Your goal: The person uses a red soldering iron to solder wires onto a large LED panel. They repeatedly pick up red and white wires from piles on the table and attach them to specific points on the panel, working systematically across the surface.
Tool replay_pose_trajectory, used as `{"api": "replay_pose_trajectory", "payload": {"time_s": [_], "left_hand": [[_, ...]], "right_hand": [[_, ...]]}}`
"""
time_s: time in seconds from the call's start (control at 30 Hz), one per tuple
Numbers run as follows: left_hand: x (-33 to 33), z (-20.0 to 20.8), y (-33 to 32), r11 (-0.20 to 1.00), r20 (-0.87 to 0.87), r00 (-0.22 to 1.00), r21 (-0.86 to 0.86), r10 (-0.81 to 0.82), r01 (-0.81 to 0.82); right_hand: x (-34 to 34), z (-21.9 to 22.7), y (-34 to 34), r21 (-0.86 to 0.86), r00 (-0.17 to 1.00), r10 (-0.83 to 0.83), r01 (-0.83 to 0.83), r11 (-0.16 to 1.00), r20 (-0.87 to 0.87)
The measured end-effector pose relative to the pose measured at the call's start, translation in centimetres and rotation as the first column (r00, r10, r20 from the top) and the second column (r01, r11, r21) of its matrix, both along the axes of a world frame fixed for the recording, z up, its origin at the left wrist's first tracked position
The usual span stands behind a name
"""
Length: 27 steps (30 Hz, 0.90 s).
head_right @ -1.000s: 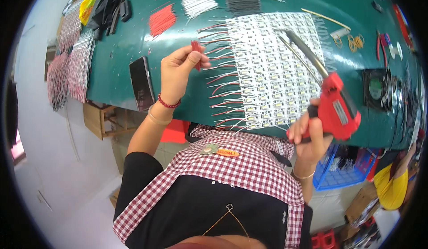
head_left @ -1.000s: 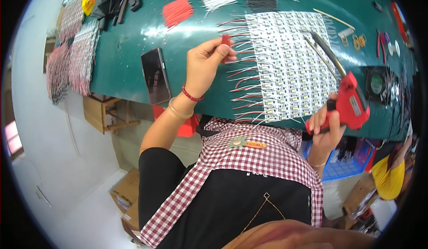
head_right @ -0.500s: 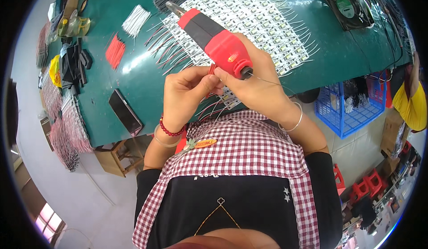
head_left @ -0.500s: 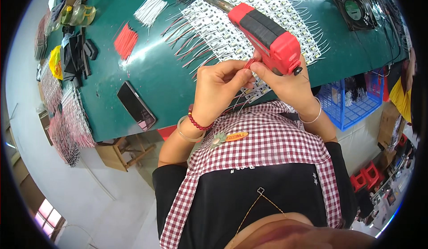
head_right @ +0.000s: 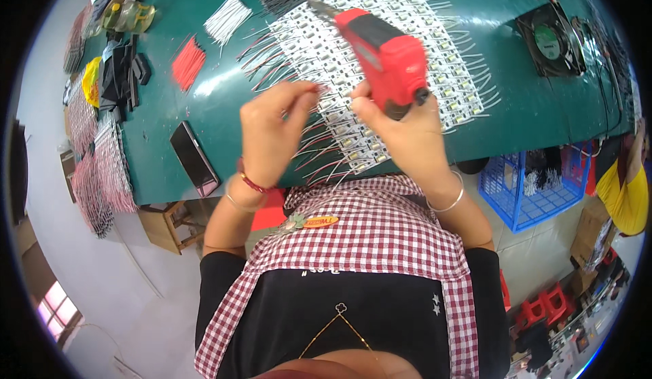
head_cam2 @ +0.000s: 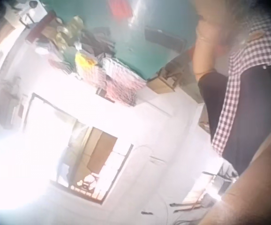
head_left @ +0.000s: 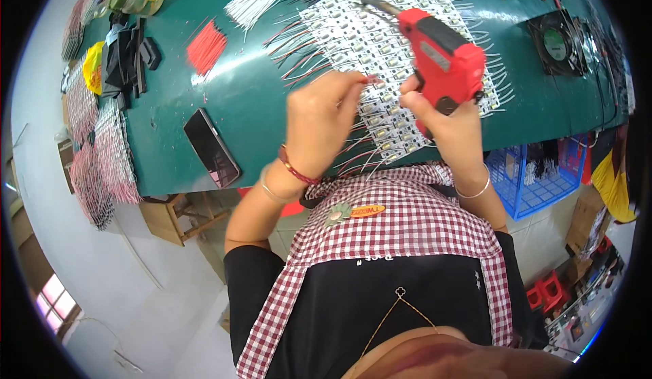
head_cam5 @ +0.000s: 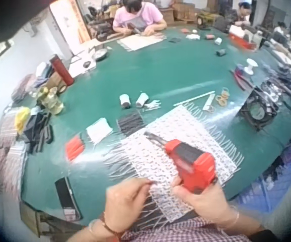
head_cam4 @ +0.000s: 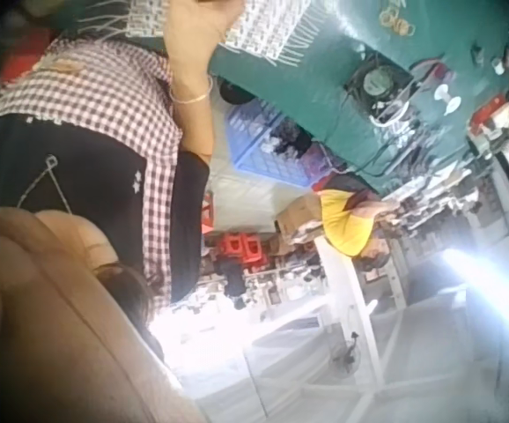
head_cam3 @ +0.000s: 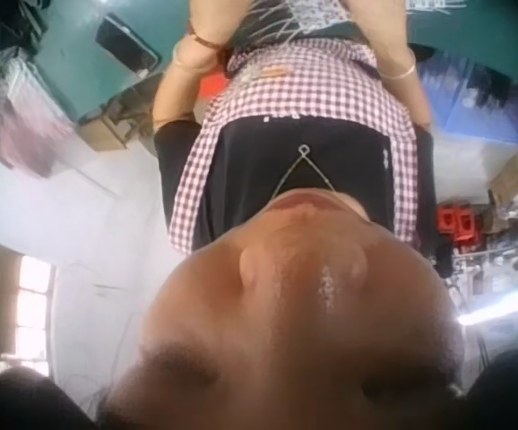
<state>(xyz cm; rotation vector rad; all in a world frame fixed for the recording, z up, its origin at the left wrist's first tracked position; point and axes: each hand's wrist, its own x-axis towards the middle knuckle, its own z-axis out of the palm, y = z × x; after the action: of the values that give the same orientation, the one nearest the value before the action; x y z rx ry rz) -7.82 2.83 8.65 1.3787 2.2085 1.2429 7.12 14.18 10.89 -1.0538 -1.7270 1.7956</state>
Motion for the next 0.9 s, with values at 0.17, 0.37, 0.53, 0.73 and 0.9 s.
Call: {"api": "replay_pose_trajectory", "payload": {"time_s": [0.17, 0.37, 0.53, 0.73, 0.9], "left_hand": [[-8.4, -2.4, 0.6, 0.999, -0.483, 0.875, 0.041, 0.026, -0.007], [-11.9, -4.9, 3.4, 0.957, -0.701, 0.677, -0.029, -0.226, 0.289], [-12.3, -5.3, 4.4, 0.948, -0.716, 0.648, -0.066, -0.262, 0.311], [-11.4, -4.6, 4.4, 0.942, -0.726, 0.631, -0.066, -0.272, 0.329], [-11.1, -4.6, 4.5, 0.945, -0.710, 0.656, -0.042, -0.256, 0.324]], "right_hand": [[0.9, 0.1, 2.3, -0.050, 1.000, 0.015, -0.017, 0.999, -0.026], [0.0, 0.0, 3.6, -0.128, 0.999, 0.017, -0.023, 0.992, -0.046], [-1.2, -0.7, 3.9, -0.162, 0.999, 0.041, -0.038, 0.986, 0.014], [-1.2, -0.4, 3.5, -0.090, 0.993, 0.054, -0.044, 0.995, 0.109], [-1.2, -0.5, 3.4, -0.069, 0.990, 0.061, -0.052, 0.996, 0.129]]}}
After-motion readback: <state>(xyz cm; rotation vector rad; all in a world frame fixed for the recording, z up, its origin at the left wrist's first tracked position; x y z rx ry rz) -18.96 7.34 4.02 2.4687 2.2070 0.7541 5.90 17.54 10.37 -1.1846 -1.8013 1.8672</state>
